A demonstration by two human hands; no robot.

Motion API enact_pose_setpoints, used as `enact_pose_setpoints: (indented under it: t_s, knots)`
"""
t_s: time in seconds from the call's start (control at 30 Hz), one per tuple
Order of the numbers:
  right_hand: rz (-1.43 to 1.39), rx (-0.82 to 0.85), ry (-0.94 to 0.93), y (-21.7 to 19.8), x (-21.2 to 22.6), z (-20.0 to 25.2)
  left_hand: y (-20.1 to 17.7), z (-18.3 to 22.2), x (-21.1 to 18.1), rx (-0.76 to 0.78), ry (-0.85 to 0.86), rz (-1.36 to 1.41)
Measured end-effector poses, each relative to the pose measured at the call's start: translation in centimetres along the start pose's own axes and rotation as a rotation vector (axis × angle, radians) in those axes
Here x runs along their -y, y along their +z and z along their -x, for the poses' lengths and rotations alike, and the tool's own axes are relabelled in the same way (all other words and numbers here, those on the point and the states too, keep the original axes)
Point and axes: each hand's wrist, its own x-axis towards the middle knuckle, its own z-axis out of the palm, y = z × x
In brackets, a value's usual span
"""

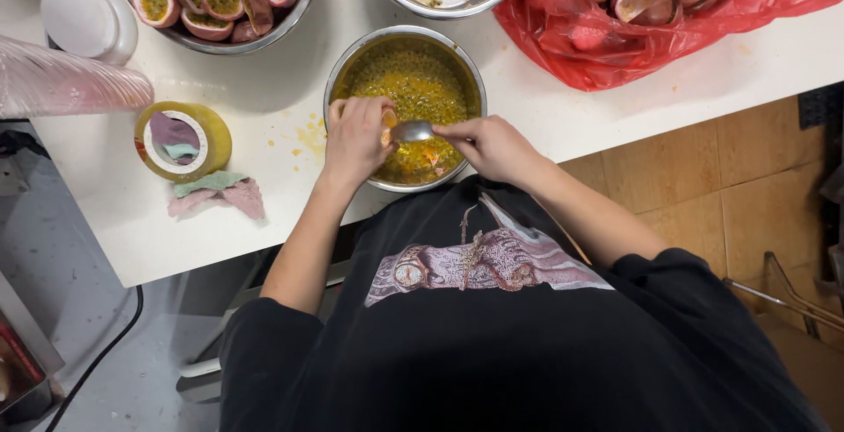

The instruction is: Scooping pulp from halved passion fruits into a bowl using a spoon.

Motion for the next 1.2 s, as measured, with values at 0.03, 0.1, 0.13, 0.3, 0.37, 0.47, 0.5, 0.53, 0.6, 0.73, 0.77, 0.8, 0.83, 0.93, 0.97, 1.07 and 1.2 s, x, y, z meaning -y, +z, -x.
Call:
enact_pose_setpoints:
  t_s: [0.03,0.1,0.13,0.3,0.37,0.47,0.5,0.53,0.6,0.73,0.77,0.8,0.83,0.93,0.97,1.07,1.2]
  knots:
    - [0.010,-0.031,-0.004,-0.1,0.4,0.0,0.0,-0.1,-0.2,0.017,0.003,-0.002]
    - [0.020,-0.066,-0.003,0.4,0.4,-0.2,0.2,-0.4,-0.2,0.038,0.010,-0.001]
    - [0.040,-0.117,-0.050,1.0,-0.1,-0.3,0.5,-0.5,0.0,0.020,0.025,-0.016]
    - [-0.135,-0.042,0.089,4.5,-4.7,-1.3,1.8,-0.1,1.5,-0.025,0.049,-0.107]
    - [-0.401,0.018,0.030,5.5,-7.4,-1.5,1.0,-0.4,0.5,0.023,0.062,-0.041]
    - [-0.321,0.014,0.002,2.5,-3.3,-0.9,1.4,-0.6,0.1,0.017,0.045,-0.055]
    - [-0.322,0.017,0.005,2.4,-2.6,-0.8,1.5,-0.5,0.1,0.019,0.042,-0.054]
    - [-0.120,-0.084,-0.058,2.4,-1.9,-0.7,1.6,-0.4,0.0,-0.006,0.017,-0.053]
    - [0.082,-0.189,-0.123,2.3,-1.0,-0.7,1.5,-0.6,0.0,-0.032,-0.003,-0.055]
    - [0.261,-0.220,-0.112,1.7,-0.4,-0.6,1.4,-1.0,-0.3,-0.027,-0.059,-0.040]
    - [0.303,-0.249,-0.152,1.5,-0.1,-0.6,1.5,-0.9,-0.4,-0.040,-0.067,-0.040]
    - [0.301,-0.248,-0.151,1.0,0.4,-0.7,1.2,-1.0,-0.7,-0.039,-0.069,-0.040]
    - [0.377,-0.194,-0.099,0.4,0.8,-0.8,0.9,-1.1,-1.0,-0.029,-0.098,-0.043]
    - [0.532,-0.102,-0.046,-0.3,0.7,-1.0,0.8,-1.0,-1.6,-0.029,-0.132,-0.048]
    - [0.614,-0.064,-0.052,-0.6,0.5,-1.2,0.8,-1.2,-1.7,-0.044,-0.138,-0.055]
    - [0.674,-0.044,-0.119,0.4,-0.4,-1.4,1.3,-1.4,-1.3,-0.038,-0.132,-0.079]
    - [0.678,0.031,-0.082,0.8,-0.6,-1.8,2.4,-1.0,-0.4,-0.012,-0.121,-0.064]
